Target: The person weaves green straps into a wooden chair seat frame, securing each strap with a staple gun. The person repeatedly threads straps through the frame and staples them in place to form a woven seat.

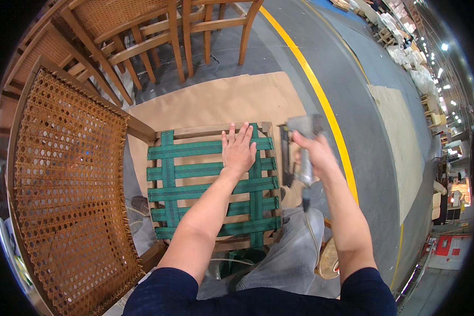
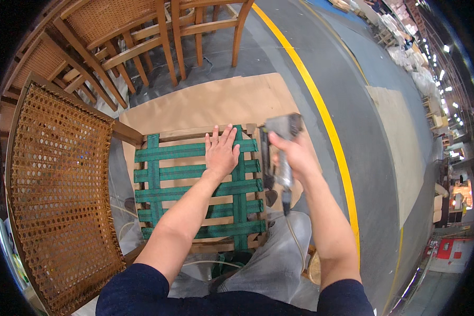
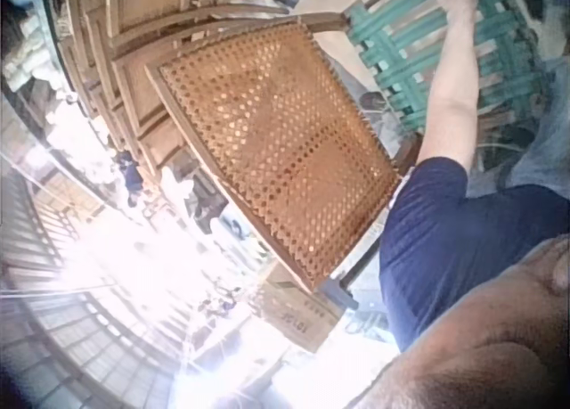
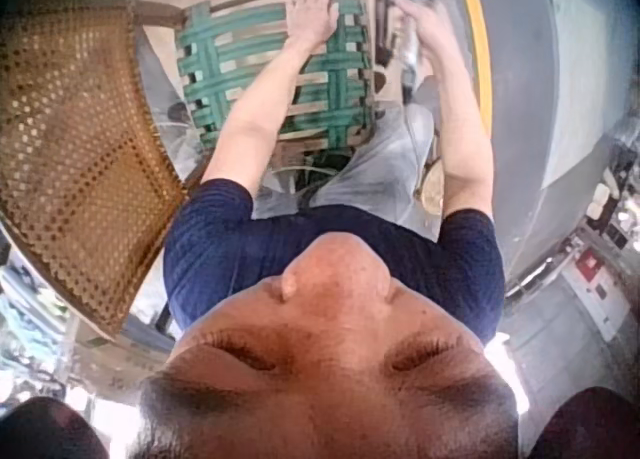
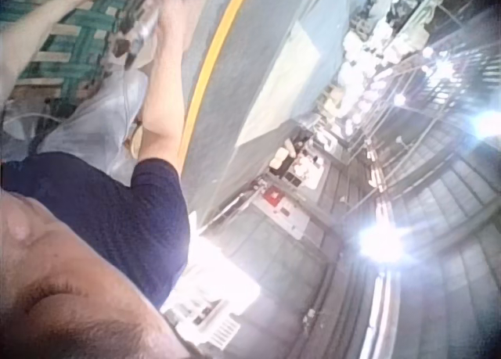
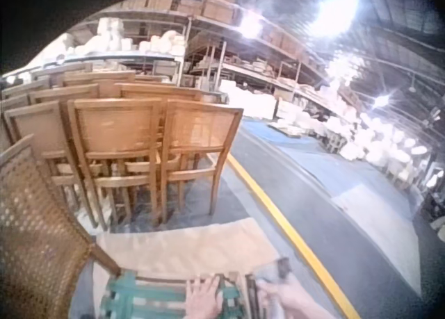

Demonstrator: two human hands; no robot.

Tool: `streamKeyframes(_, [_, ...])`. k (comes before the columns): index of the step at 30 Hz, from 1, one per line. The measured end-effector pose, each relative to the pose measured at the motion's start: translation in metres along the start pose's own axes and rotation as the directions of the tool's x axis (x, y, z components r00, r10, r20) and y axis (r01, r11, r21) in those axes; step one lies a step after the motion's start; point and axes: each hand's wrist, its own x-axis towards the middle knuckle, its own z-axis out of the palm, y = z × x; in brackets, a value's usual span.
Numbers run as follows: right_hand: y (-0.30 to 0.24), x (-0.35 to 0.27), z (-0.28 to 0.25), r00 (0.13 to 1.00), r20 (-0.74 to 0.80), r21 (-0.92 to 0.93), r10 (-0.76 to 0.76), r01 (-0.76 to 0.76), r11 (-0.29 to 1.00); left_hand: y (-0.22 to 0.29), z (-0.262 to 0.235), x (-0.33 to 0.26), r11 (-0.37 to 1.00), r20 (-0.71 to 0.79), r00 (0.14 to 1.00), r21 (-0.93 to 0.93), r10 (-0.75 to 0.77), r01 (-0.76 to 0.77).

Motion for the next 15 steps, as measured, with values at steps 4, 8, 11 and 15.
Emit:
streamKeyframes(4, [0.016,0.062,0.049,0.998,0.013,-0.076,0.058,-0.057,0.995,-0.004,-0.004,-0.001,0.999,-0.025,1.0,-0.053,0.003,-0.004])
streamKeyframes(8, [0.027,0.082,0.065,0.995,0.013,-0.151,0.097,-0.094,0.984,-0.006,-0.006,0.0,0.996,0.066,0.998,-0.087,-0.024,0.03])
streamKeyframes(11, [0.03,0.085,0.072,0.996,0.004,-0.199,0.09,-0.088,0.976,-0.008,-0.004,-0.001,0.997,0.05,0.999,-0.07,-0.02,0.024])
streamKeyframes(15, [0.033,0.085,0.08,0.998,-0.033,-0.286,0.052,-0.059,0.956,-0.008,-0.002,-0.001,0.997,0.044,0.999,-0.068,-0.023,0.026])
